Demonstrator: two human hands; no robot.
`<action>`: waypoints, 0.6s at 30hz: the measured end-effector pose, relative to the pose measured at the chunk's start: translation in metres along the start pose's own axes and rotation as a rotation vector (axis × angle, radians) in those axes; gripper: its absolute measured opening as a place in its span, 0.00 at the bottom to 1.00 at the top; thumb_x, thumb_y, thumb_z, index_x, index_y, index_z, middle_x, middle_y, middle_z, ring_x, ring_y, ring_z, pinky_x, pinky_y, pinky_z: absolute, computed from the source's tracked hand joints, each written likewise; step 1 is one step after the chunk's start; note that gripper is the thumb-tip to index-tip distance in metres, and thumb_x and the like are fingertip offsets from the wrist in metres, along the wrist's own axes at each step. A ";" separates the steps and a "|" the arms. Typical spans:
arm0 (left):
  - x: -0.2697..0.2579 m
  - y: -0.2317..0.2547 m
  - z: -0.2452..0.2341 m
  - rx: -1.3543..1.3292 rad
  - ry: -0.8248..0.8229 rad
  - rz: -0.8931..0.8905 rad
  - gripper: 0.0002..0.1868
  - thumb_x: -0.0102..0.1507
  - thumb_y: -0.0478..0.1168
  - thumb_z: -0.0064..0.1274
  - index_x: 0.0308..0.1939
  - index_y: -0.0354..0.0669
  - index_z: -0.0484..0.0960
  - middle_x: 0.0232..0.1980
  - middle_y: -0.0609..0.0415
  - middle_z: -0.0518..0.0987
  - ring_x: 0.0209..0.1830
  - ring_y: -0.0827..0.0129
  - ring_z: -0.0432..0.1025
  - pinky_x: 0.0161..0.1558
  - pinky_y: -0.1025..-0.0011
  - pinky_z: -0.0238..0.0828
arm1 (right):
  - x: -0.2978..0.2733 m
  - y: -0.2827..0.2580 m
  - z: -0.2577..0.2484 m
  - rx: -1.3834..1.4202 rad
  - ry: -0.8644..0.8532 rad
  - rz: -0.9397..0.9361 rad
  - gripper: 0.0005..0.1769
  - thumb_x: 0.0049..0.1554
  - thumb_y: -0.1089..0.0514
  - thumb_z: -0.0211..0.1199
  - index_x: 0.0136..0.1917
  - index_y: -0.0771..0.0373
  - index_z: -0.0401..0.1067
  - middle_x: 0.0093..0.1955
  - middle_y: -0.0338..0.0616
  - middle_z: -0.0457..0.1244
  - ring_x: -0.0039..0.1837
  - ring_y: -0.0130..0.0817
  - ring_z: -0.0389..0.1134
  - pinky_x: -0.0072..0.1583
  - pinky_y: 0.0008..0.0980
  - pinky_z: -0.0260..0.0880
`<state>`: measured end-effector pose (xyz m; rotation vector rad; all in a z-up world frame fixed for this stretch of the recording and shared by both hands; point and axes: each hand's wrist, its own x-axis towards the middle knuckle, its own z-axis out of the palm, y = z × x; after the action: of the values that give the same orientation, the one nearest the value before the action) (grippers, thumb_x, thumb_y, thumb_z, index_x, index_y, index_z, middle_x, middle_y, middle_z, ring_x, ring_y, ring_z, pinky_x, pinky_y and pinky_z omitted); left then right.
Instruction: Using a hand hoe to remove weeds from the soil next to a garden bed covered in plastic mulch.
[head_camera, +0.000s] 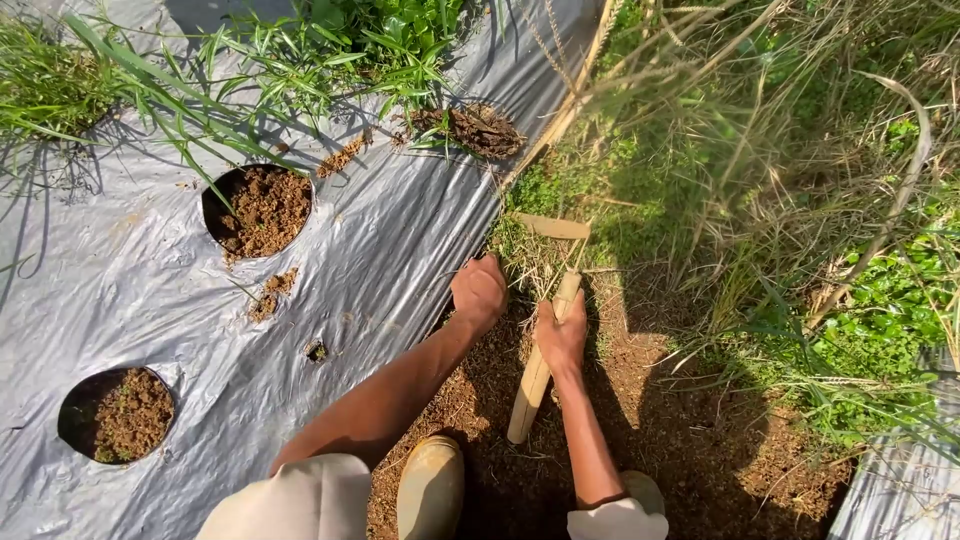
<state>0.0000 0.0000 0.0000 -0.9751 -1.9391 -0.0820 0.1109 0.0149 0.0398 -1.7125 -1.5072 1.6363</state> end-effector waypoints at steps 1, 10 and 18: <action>0.018 -0.012 -0.005 -0.006 0.006 0.006 0.19 0.57 0.25 0.49 0.17 0.50 0.64 0.21 0.72 0.55 0.09 0.84 0.52 0.13 0.75 0.53 | -0.003 -0.008 -0.004 0.007 0.007 0.001 0.40 0.65 0.56 0.55 0.82 0.68 0.41 0.62 0.66 0.61 0.49 0.41 0.69 0.48 0.41 0.77; 0.060 -0.043 -0.016 -0.824 -1.331 -0.455 0.10 0.68 0.34 0.53 0.35 0.40 0.88 0.21 0.46 0.81 0.23 0.61 0.80 0.37 0.62 0.83 | 0.006 -0.004 -0.004 0.199 0.124 -0.168 0.33 0.67 0.61 0.50 0.82 0.65 0.45 0.52 0.51 0.62 0.43 0.33 0.64 0.43 0.29 0.72; -0.004 -0.031 0.057 -1.015 -1.350 -0.339 0.13 0.68 0.39 0.53 0.41 0.28 0.84 0.25 0.38 0.81 0.24 0.57 0.79 0.30 0.60 0.82 | -0.014 -0.022 -0.006 0.258 0.064 -0.036 0.27 0.66 0.57 0.54 0.77 0.56 0.56 0.45 0.46 0.62 0.41 0.34 0.66 0.41 0.33 0.75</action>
<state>-0.0597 0.0003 -0.0253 -1.5169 -3.4375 -0.8575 0.1096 0.0142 0.0669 -1.5731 -1.2295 1.6595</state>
